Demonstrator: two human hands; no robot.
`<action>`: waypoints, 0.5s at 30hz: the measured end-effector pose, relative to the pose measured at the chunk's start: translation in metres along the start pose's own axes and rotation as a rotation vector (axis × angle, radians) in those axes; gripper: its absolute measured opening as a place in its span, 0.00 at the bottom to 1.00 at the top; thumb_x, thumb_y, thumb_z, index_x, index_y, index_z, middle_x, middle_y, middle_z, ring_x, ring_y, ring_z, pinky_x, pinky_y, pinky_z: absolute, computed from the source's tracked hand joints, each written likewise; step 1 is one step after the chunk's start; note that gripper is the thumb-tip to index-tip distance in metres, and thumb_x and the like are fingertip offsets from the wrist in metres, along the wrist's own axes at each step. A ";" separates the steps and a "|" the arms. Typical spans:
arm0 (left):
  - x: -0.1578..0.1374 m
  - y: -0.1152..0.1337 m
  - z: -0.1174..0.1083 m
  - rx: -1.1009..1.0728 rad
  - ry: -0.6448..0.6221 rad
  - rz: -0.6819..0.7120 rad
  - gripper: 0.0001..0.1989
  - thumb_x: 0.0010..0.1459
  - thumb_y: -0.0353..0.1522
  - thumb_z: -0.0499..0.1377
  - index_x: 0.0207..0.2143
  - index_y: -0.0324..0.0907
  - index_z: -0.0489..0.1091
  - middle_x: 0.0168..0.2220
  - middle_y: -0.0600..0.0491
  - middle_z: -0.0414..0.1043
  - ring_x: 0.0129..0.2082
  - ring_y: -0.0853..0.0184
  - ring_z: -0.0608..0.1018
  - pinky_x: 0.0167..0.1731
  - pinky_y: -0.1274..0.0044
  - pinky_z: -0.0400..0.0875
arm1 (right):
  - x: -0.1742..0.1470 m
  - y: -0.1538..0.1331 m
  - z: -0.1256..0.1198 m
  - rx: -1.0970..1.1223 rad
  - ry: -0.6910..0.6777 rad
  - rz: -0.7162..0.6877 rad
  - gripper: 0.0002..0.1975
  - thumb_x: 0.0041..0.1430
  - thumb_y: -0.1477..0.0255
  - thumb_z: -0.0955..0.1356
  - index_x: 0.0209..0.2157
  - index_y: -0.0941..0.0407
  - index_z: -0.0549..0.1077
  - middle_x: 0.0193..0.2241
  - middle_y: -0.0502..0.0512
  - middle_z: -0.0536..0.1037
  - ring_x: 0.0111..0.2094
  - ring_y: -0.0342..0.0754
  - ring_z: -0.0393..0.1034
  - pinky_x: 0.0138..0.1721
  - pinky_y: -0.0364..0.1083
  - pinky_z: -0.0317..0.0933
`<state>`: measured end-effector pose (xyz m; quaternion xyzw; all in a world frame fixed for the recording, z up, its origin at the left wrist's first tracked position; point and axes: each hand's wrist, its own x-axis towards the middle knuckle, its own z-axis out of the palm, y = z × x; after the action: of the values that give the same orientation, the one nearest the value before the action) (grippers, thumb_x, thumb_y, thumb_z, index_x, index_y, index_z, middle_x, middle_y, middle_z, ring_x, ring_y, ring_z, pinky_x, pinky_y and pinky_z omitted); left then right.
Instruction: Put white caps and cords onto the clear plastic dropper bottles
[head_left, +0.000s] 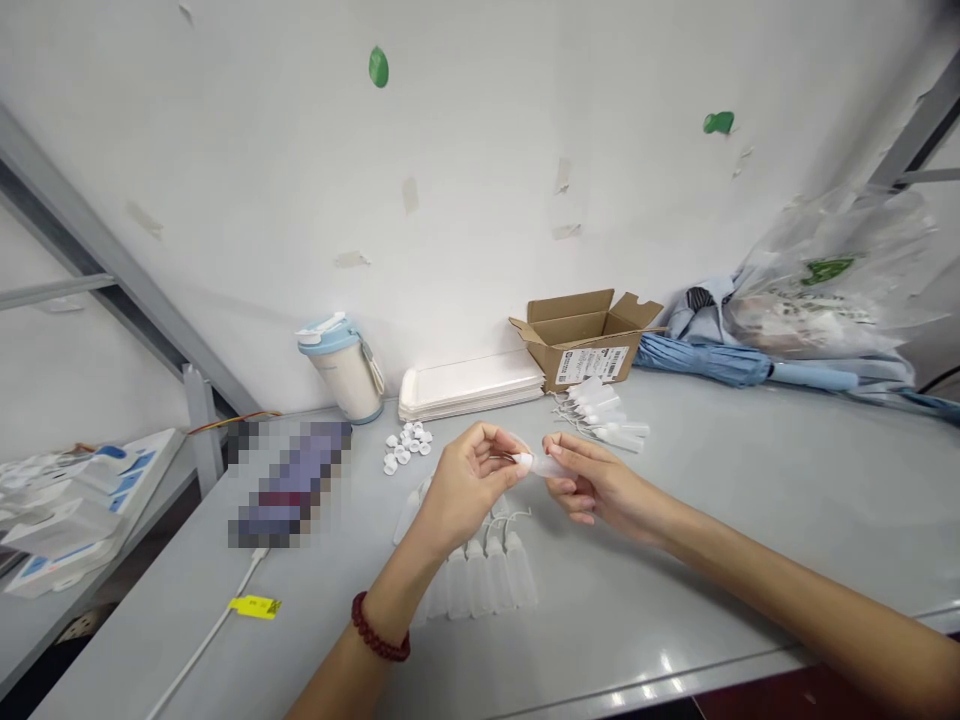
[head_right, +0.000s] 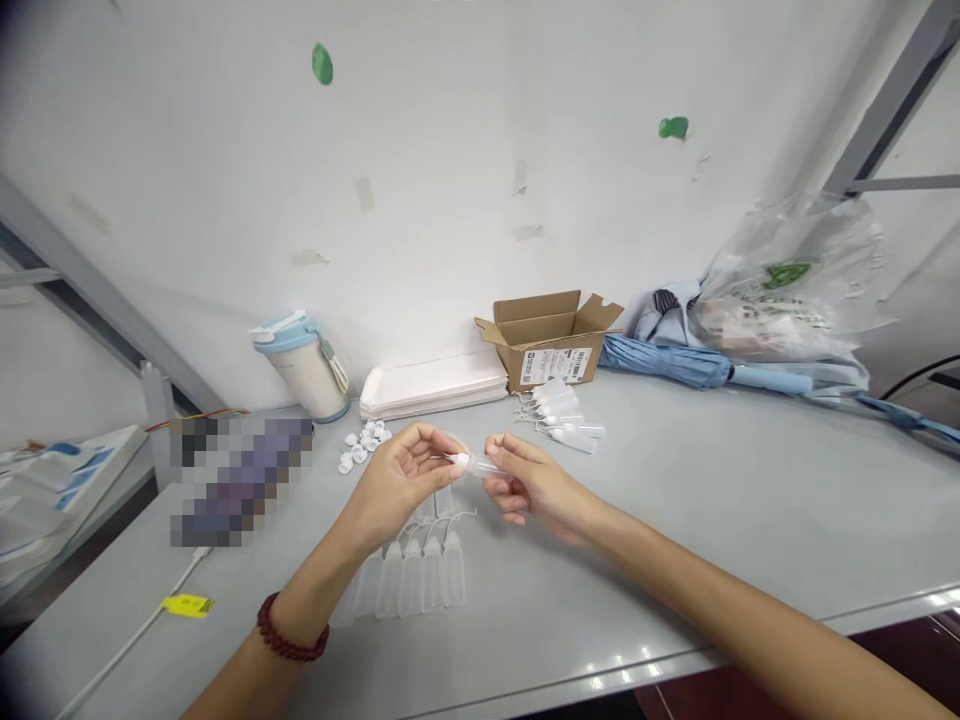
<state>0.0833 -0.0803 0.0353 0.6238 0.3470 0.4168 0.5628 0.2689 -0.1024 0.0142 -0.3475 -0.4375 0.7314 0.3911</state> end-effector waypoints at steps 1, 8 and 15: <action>0.000 -0.001 0.000 -0.007 -0.001 0.005 0.10 0.46 0.27 0.64 0.31 0.39 0.65 0.36 0.52 0.72 0.37 0.68 0.74 0.40 0.75 0.69 | 0.000 0.000 0.000 0.008 -0.001 -0.001 0.15 0.58 0.58 0.65 0.33 0.52 0.57 0.20 0.41 0.55 0.17 0.35 0.41 0.19 0.37 0.43; 0.001 -0.001 0.000 0.031 0.031 -0.046 0.10 0.50 0.35 0.64 0.32 0.37 0.72 0.31 0.51 0.75 0.34 0.66 0.77 0.40 0.73 0.71 | 0.000 -0.001 0.002 -0.017 0.000 -0.019 0.14 0.58 0.58 0.64 0.34 0.52 0.57 0.20 0.42 0.56 0.17 0.35 0.42 0.19 0.37 0.44; 0.001 0.001 -0.001 0.055 0.035 -0.050 0.10 0.46 0.33 0.66 0.31 0.37 0.71 0.32 0.51 0.75 0.35 0.65 0.77 0.40 0.72 0.71 | -0.002 -0.003 0.004 -0.043 0.002 0.008 0.16 0.57 0.57 0.65 0.32 0.52 0.56 0.19 0.41 0.55 0.16 0.35 0.42 0.18 0.37 0.43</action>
<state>0.0830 -0.0796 0.0363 0.6227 0.3835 0.4037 0.5498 0.2674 -0.1043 0.0185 -0.3581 -0.4516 0.7230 0.3810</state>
